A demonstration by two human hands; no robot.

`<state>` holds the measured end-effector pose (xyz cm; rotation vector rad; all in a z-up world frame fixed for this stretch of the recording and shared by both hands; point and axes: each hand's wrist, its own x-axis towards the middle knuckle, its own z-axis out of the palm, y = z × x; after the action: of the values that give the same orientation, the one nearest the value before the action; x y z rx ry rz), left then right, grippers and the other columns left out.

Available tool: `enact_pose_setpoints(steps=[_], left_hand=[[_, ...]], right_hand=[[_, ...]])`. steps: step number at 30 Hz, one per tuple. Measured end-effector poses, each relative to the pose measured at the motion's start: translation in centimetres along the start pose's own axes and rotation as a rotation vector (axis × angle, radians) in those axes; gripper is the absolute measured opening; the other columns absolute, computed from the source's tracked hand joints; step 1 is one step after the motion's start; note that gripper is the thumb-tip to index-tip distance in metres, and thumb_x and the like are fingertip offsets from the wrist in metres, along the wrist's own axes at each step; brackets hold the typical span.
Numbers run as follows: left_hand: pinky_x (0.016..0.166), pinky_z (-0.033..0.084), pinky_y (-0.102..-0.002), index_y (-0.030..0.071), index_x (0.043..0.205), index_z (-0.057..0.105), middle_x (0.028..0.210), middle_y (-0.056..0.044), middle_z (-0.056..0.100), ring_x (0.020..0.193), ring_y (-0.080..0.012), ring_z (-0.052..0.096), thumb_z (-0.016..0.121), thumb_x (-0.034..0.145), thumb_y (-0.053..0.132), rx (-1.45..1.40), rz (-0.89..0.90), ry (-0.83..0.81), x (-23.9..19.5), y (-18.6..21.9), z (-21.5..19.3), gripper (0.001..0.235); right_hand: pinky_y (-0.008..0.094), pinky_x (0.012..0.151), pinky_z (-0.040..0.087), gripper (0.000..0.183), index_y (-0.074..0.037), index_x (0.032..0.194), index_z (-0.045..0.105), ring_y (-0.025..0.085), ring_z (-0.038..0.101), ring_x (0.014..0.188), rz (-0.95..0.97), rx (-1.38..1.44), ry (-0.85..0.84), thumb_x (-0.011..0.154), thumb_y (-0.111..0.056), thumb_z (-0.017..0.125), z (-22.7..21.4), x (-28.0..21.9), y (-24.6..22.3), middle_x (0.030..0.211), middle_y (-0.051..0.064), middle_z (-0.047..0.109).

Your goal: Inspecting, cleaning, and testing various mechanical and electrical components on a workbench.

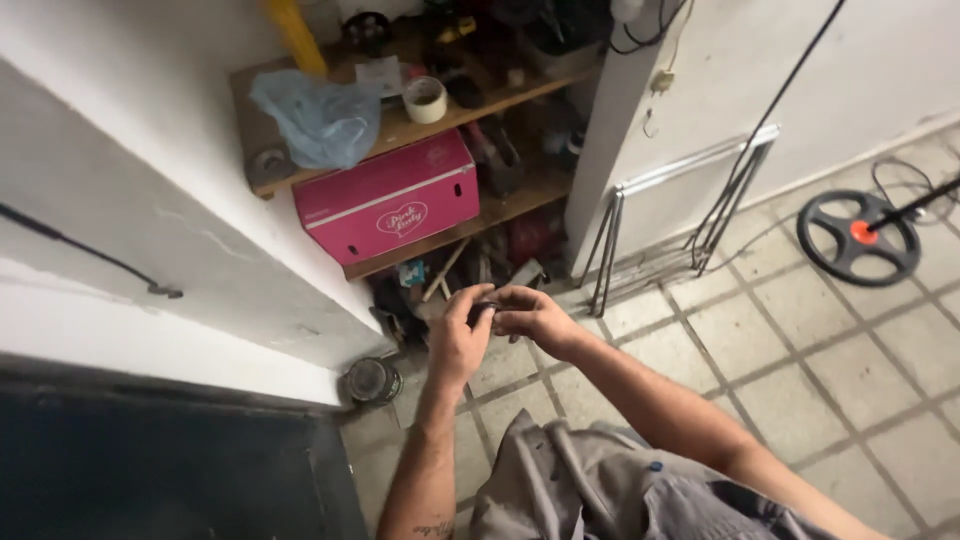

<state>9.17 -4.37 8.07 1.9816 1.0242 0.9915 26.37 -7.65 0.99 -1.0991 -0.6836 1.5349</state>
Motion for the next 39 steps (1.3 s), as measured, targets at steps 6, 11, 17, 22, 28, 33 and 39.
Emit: enact_pose_setpoints(steps=[6,11,17,22,28,33,39], left_hand=[[0.084,0.061,-0.042,0.015,0.115,0.076,0.101,-0.013,0.077,0.098,-0.0314,0.075,0.077,0.09,0.019,-0.175,-0.242,0.138,-2.4,0.9,5.1,0.025],[0.073,0.063,-0.034,0.011,0.116,0.075,0.096,-0.012,0.078,0.086,-0.0219,0.074,0.076,0.091,0.016,-0.474,-0.415,0.14,-4.7,1.4,10.8,0.025],[0.071,0.065,-0.036,0.002,0.125,0.069,0.103,-0.019,0.075,0.085,-0.0241,0.073,0.078,0.086,0.001,-0.721,-0.493,0.143,-7.9,1.2,16.4,0.04],[0.068,0.066,-0.033,0.0,0.118,0.07,0.093,-0.017,0.075,0.078,-0.0221,0.074,0.082,0.083,0.0,-0.747,-0.566,0.186,-10.8,-1.0,19.3,0.037],[0.061,0.066,-0.035,0.003,0.105,0.076,0.083,-0.017,0.078,0.067,-0.0236,0.075,0.088,0.082,0.01,-0.573,-0.549,0.192,-12.5,-1.1,18.7,0.026],[0.059,0.066,-0.035,0.006,0.101,0.078,0.082,-0.016,0.078,0.067,-0.0224,0.076,0.086,0.084,0.011,-0.57,-0.465,0.202,-13.2,-4.6,18.6,0.02],[0.066,0.064,-0.037,0.007,0.101,0.08,0.088,-0.017,0.079,0.078,-0.0255,0.077,0.085,0.084,0.015,-0.433,-0.401,0.23,-15.1,-10.1,18.4,0.019]], right_hand=[[0.038,0.073,0.066,0.024,0.001,0.108,0.072,0.027,0.076,0.084,-0.027,0.034,0.109,0.087,-0.005,0.081,-2.3,-4.1,-0.9,0.091,0.016,0.072],[0.041,0.081,0.065,0.02,0.001,0.107,0.07,0.026,0.075,0.086,-0.007,0.114,0.134,0.091,-0.009,0.077,-5.6,-8.0,-1.8,0.092,0.016,0.071],[0.04,0.081,0.064,0.02,0.001,0.109,0.069,0.025,0.073,0.082,-0.004,0.118,0.2,0.093,-0.009,0.076,-11.1,-10.3,1.1,0.088,0.014,0.066],[0.038,0.081,0.065,0.02,0.002,0.106,0.07,0.023,0.072,0.082,0.025,0.117,0.202,0.09,-0.006,0.08,-11.2,-11.9,2.2,0.086,0.014,0.066],[0.039,0.079,0.065,0.022,0.003,0.105,0.07,0.022,0.071,0.08,-0.019,0.123,0.26,0.089,-0.008,0.081,-11.2,-13.2,4.5,0.087,0.014,0.067],[0.042,0.079,0.065,0.025,0.004,0.107,0.072,0.024,0.073,0.082,-0.087,0.152,0.287,0.091,-0.014,0.08,-9.6,-12.7,7.8,0.089,0.017,0.071],[0.045,0.08,0.065,0.028,0.005,0.108,0.074,0.027,0.073,0.086,-0.181,0.196,0.331,0.095,-0.02,0.077,-9.4,-8.9,16.5,0.093,0.019,0.072]])
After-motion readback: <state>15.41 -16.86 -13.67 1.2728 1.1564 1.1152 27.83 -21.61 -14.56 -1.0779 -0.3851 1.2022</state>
